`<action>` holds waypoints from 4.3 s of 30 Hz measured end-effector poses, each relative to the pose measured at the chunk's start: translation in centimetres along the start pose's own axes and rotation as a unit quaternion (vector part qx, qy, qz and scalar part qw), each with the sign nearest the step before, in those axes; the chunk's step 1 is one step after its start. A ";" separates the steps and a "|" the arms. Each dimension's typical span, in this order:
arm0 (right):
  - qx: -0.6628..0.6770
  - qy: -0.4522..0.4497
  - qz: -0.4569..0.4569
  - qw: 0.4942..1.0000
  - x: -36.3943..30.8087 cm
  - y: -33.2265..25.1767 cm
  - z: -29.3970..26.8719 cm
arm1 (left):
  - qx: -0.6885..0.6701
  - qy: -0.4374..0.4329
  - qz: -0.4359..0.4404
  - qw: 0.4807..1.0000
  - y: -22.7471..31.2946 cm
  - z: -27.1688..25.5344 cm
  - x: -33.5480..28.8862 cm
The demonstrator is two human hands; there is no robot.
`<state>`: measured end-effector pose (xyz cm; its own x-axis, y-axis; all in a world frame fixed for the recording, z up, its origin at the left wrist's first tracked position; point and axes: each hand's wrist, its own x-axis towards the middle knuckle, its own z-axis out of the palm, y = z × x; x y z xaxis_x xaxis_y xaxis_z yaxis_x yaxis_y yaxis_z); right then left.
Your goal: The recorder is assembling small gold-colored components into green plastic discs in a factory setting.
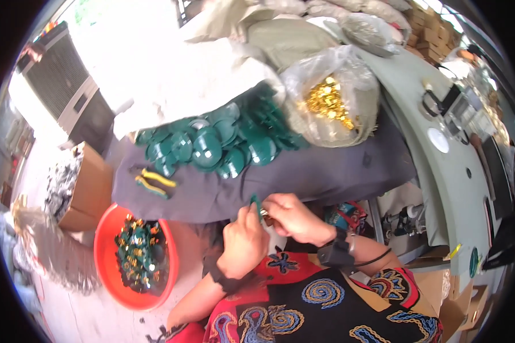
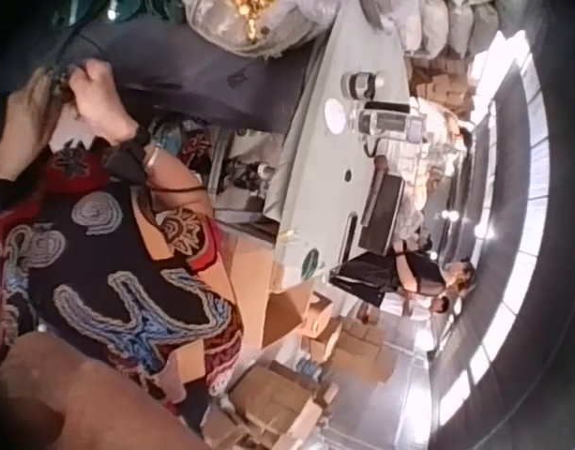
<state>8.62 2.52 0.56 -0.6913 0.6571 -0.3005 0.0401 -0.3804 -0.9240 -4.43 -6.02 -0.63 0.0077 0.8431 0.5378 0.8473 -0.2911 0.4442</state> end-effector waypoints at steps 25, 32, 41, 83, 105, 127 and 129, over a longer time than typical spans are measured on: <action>-0.680 0.461 -0.102 0.561 9.8 -5.9 -24.3 | -0.024 0.194 -0.242 0.950 -14.7 -7.5 -3.5; -0.710 0.440 -0.129 0.534 8.7 -5.8 -23.7 | 0.057 0.140 -0.160 0.975 -11.9 -4.6 5.5; -0.511 0.353 -0.298 0.725 5.9 -3.2 -21.3 | 0.239 0.000 -0.092 0.967 -13.3 -3.2 10.2; -0.230 0.041 -0.264 0.936 -0.1 0.4 -0.6 | -0.133 0.075 -0.062 0.986 1.1 0.4 1.2; -0.654 0.436 -0.027 0.618 8.8 -8.0 -23.0 | -0.072 0.390 -0.415 0.819 -22.3 -16.0 -9.0; -0.573 0.431 -0.309 0.625 6.8 -4.9 -22.9 | -0.238 0.231 -0.382 0.863 -13.9 -0.3 4.8; -0.453 0.379 -0.288 0.754 6.1 -4.1 -21.1 | -0.227 0.208 -0.377 0.873 -13.7 -0.8 3.7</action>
<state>19.51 21.78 -2.49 -0.1850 0.8568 0.4813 0.6045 0.4854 -0.6316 -16.43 0.74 -4.15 -0.7357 0.6626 0.1407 0.2290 0.0479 0.9722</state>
